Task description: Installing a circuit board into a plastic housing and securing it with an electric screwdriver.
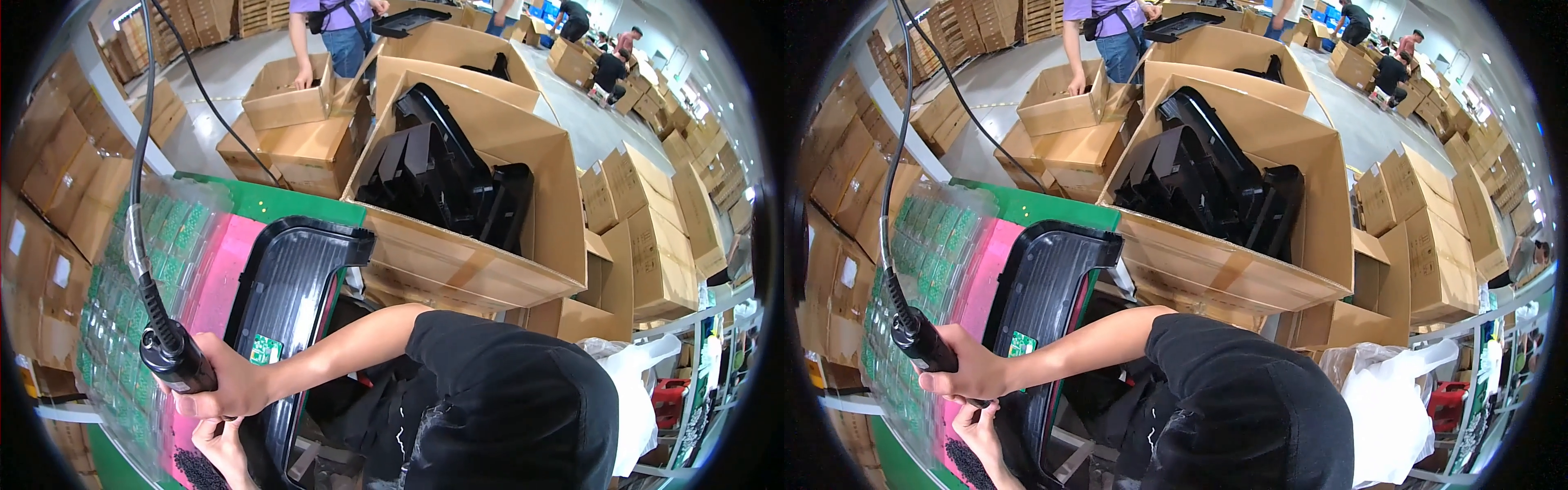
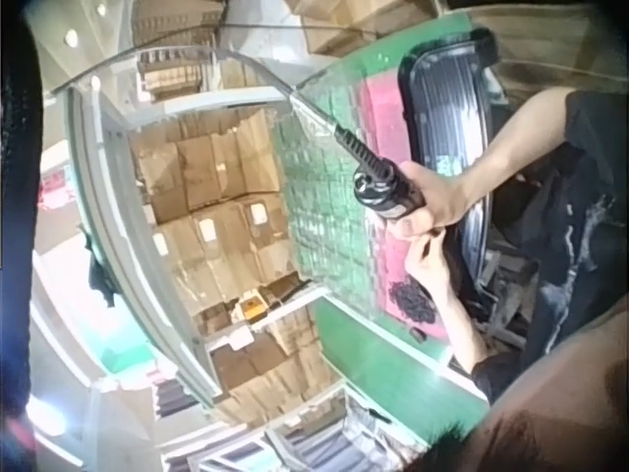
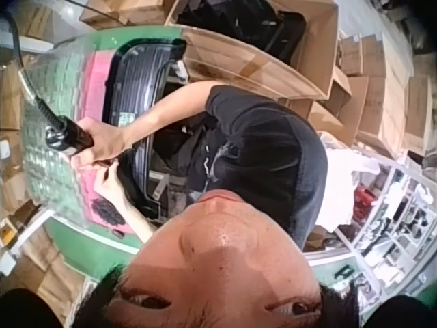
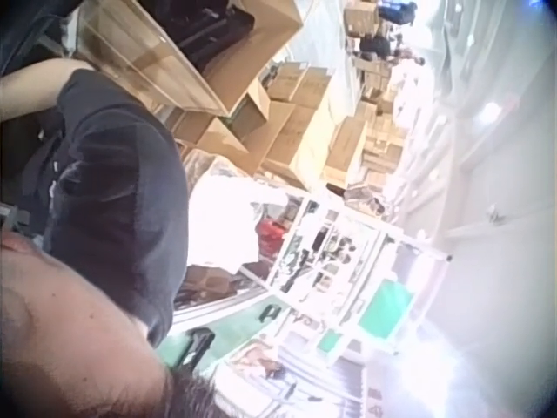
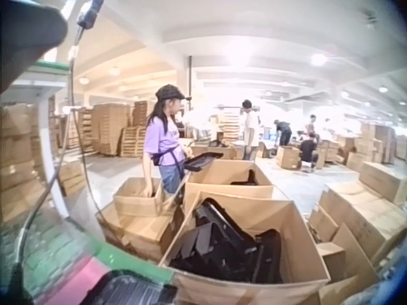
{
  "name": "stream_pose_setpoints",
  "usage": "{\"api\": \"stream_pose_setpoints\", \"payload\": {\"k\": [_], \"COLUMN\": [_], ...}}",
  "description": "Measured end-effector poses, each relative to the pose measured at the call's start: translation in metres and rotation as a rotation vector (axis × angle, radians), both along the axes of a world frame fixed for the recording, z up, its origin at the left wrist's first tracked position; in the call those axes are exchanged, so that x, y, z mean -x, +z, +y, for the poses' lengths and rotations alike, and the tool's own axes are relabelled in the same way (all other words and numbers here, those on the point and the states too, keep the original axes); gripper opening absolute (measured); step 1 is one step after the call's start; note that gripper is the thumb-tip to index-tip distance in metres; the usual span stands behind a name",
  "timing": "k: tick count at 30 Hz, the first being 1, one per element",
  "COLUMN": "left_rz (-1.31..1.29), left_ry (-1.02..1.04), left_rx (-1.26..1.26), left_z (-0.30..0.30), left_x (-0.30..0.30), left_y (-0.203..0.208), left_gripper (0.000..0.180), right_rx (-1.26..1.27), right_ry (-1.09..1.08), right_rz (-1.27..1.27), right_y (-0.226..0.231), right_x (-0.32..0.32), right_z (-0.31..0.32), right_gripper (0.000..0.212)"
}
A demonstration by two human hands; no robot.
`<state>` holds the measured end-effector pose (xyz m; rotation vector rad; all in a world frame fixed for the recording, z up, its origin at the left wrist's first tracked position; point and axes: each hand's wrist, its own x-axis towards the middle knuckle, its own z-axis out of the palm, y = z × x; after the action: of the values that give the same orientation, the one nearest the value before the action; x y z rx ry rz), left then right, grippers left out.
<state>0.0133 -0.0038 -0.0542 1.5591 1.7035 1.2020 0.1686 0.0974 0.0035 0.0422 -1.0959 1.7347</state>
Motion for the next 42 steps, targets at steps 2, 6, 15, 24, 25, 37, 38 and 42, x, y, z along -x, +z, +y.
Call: {"api": "stream_pose_setpoints", "payload": {"k": [2, 6, 15, 24, 25, 37, 38, 42], "left_rz": [0.001, 0.073, -0.015, 0.231, 0.204, 0.170, 0.169, 0.168], "left_ry": [0.018, 0.021, -0.265, -0.253, -0.297, -0.284, -0.278, -0.265], "left_rx": [0.003, -0.073, -0.080, -0.031, -0.044, -0.007, -0.003, 0.025], "left_z": [-0.002, -0.006, 0.008, 0.006, 0.007, 0.007, 0.008, 0.010], "left_x": [0.000, -0.007, 0.004, 0.003, 0.004, 0.002, 0.002, 0.001], "left_y": [0.002, 0.014, 0.013, 0.002, 0.000, 0.000, 0.000, 0.002], "left_gripper": [0.008, 0.017, 0.014, 0.016, 0.017, 0.018, 0.018, 0.017], "right_rx": [-0.033, 0.017, -0.091, -0.257, -0.248, -0.232, -0.226, -0.238], "right_ry": [0.006, 0.037, 0.223, 0.005, -0.028, -0.135, -0.132, -0.073], "right_rz": [0.037, 0.090, 0.142, -0.179, -0.221, -0.353, -0.356, -0.356], "right_y": [-0.001, 0.006, 0.008, -0.003, -0.009, -0.030, -0.031, -0.030], "right_x": [0.001, -0.001, -0.015, -0.045, -0.047, -0.052, -0.051, -0.046], "right_z": [-0.002, -0.007, 0.003, 0.044, 0.048, 0.055, 0.056, 0.054], "right_gripper": [0.040, 0.048, 0.057, 0.057, 0.056, 0.053, 0.053, 0.054]}}
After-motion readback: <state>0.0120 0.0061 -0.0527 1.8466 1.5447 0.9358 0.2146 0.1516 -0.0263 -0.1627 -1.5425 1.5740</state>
